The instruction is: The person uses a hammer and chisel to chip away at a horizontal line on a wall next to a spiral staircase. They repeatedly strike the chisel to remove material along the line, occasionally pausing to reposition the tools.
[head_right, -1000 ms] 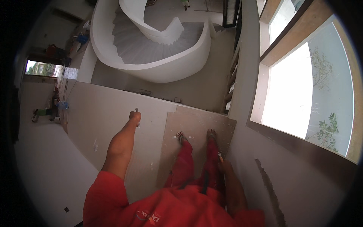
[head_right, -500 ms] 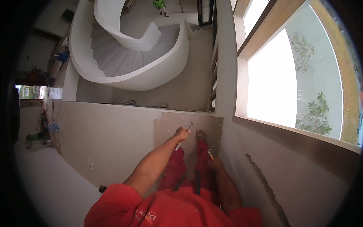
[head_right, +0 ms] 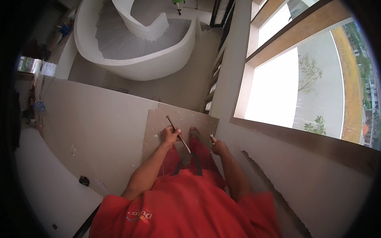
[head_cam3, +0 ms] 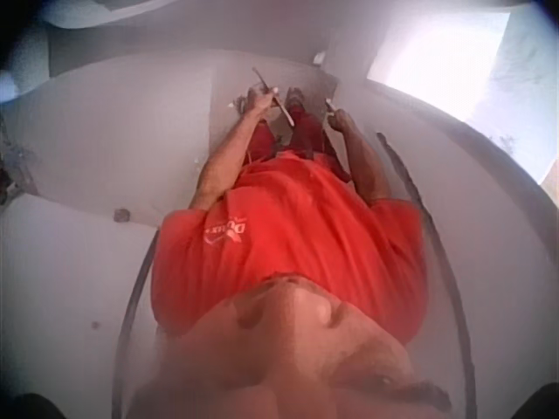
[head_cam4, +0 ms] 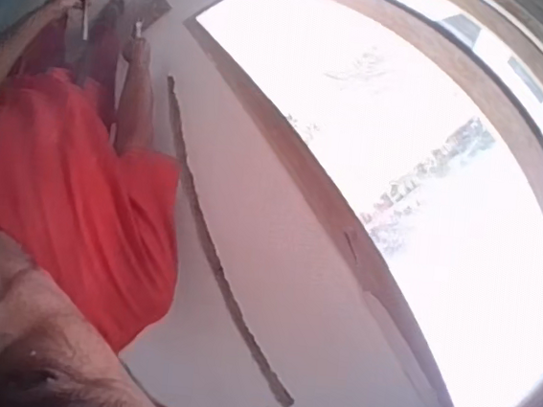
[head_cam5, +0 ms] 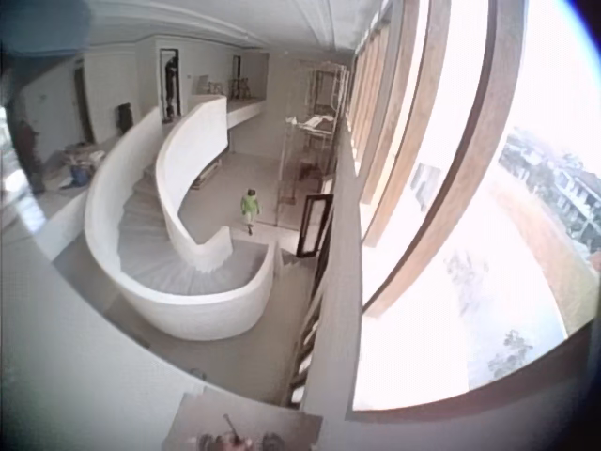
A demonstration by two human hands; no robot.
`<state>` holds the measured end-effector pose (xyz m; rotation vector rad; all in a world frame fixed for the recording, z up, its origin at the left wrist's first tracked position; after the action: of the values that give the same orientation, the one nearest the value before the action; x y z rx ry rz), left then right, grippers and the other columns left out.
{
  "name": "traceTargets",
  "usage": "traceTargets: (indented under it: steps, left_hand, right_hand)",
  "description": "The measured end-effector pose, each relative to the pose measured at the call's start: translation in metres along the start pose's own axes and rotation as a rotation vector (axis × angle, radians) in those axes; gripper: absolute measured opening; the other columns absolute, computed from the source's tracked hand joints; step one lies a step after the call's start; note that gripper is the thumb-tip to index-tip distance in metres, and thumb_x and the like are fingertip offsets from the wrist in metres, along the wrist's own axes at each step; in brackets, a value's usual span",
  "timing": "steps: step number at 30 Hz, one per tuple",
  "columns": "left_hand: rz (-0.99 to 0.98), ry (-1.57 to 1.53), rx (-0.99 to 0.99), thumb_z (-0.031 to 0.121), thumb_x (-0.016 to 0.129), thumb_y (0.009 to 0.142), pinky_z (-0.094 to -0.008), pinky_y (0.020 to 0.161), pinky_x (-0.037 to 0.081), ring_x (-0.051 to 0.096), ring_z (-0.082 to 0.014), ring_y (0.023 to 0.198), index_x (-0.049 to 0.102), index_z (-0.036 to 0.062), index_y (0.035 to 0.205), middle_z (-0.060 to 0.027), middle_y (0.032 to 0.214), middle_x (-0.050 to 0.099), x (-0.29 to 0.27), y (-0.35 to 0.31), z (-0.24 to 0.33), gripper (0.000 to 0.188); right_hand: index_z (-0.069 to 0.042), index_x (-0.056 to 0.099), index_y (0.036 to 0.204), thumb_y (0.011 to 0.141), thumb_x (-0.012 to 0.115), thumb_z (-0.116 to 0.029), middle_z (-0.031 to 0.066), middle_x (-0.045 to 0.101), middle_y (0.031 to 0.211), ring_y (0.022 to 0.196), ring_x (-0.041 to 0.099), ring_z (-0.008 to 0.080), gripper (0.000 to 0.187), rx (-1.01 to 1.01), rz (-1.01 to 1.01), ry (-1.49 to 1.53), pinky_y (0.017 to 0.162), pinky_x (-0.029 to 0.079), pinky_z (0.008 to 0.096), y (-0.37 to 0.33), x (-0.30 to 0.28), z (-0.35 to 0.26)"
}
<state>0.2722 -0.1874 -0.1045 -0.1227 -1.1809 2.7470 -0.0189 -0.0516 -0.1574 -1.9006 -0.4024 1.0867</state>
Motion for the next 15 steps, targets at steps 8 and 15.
traceTargets:
  steps: [8,15]
  left_hand:
    - [0.029,-0.457,-0.105,0.008,0.065,0.098,-0.0340,0.062,0.063,0.073,-0.0220,0.079,0.065,0.0006,0.100,-0.0105,0.091,0.071,0.013,-0.005,-0.038,0.007]
    - [-0.100,-0.658,-0.177,0.005,0.065,0.096,-0.0329,0.066,0.066,0.073,-0.0200,0.080,0.064,-0.0004,0.097,-0.0112,0.092,0.071,0.112,-0.023,-0.053,0.005]
  right_hand:
    - [0.008,0.062,0.116,0.091,0.054,-0.016,0.0345,0.067,0.105,0.101,0.067,0.0470,0.036,-0.163,0.020,-0.253,0.088,0.055,0.0519,-0.010,-0.136,-0.081]
    - [0.007,0.056,0.119,0.102,0.049,-0.024,0.0276,0.069,0.087,0.081,0.070,0.0409,0.036,-0.309,0.088,-0.291,0.077,0.055,0.0487,-0.052,-0.210,-0.145]
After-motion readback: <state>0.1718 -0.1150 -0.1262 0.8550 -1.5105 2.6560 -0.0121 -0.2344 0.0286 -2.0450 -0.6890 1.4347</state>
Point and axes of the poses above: each hand's wrist, its own y-axis towards the middle knuckle, its own x-axis out of the palm, z = x × y, the point moved 5 cm from there along y, towards the middle knuckle
